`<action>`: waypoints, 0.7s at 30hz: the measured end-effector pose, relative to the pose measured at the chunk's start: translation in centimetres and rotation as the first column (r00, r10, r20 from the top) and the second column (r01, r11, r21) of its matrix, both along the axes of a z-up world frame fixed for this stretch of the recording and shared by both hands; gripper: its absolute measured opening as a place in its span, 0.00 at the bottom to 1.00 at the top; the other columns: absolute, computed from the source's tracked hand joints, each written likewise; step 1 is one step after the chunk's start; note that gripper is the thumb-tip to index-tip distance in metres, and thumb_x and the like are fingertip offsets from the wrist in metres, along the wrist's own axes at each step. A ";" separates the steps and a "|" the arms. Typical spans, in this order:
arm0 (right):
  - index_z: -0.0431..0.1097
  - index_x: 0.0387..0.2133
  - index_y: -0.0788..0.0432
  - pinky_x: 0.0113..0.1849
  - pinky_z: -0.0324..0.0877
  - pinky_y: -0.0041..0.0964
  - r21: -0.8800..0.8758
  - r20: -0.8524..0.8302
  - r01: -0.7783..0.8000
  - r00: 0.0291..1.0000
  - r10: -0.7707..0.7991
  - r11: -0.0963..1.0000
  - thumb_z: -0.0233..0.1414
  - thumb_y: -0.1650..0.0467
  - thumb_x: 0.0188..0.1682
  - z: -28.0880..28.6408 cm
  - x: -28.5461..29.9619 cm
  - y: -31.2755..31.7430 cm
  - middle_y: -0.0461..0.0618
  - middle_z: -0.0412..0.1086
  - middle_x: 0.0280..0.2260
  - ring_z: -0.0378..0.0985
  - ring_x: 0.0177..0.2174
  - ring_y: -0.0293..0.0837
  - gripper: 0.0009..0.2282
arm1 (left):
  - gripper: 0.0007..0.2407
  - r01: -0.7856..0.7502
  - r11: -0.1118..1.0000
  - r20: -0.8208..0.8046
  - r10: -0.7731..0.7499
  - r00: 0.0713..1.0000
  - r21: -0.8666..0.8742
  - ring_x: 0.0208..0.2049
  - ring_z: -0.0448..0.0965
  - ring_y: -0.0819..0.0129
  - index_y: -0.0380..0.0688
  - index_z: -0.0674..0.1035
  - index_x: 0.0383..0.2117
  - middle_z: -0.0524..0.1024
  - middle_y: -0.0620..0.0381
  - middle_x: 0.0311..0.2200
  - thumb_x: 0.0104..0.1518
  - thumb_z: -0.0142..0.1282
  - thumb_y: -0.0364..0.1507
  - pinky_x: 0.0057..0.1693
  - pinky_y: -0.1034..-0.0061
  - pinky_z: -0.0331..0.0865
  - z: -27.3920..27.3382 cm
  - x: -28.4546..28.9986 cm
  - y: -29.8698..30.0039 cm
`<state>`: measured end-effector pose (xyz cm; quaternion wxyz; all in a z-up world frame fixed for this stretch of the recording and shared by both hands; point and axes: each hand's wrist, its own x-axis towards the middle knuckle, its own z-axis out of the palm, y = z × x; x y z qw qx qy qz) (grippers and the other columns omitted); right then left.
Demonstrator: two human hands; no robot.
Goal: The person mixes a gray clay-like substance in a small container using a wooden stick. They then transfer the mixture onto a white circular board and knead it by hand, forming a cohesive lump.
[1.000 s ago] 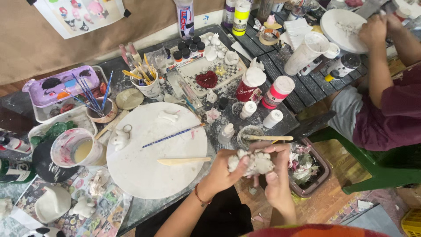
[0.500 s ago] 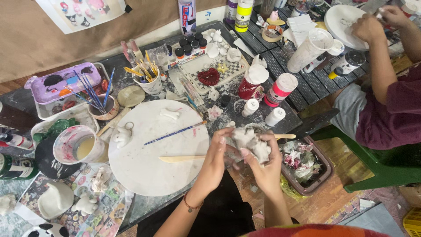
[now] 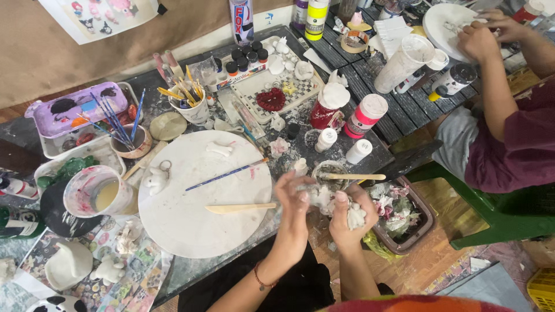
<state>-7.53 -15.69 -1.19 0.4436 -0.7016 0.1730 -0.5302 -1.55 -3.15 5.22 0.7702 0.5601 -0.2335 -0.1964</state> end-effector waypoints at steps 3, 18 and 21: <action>0.63 0.26 0.59 0.24 0.64 0.28 -0.244 0.076 0.038 0.997 -0.020 0.969 0.56 0.66 0.54 -0.1 0.3 -0.5 0.48 0.72 0.26 0.74 0.23 0.36 0.12 | 0.27 0.086 0.985 -0.567 -0.157 0.809 -0.150 0.52 0.69 0.63 0.54 0.52 0.63 0.62 0.58 0.55 0.58 0.42 0.45 0.54 0.65 0.78 0.6 0.1 -0.6; 0.47 0.72 0.51 0.71 0.36 0.63 -0.229 -0.206 -0.425 0.901 0.383 0.876 0.44 0.47 0.61 8.2 -0.1 4.7 0.62 0.34 0.76 0.35 0.73 0.64 0.33 | 0.13 0.043 0.648 -0.394 -0.512 0.763 -0.760 0.29 0.61 0.75 0.47 0.68 0.26 0.63 0.65 0.24 0.71 0.47 0.33 0.43 0.77 0.59 -0.4 1.7 -0.4; 0.44 0.74 0.55 0.72 0.36 0.66 -0.027 -0.121 -0.504 0.859 0.497 0.863 0.28 0.41 0.57 8.1 0.4 4.6 0.65 0.33 0.75 0.34 0.75 0.63 0.40 | 0.14 0.092 0.884 -0.293 -0.248 0.923 -0.459 0.26 0.59 0.72 0.46 0.68 0.23 0.63 0.60 0.22 0.69 0.45 0.34 0.36 0.75 0.55 -1.0 1.7 0.0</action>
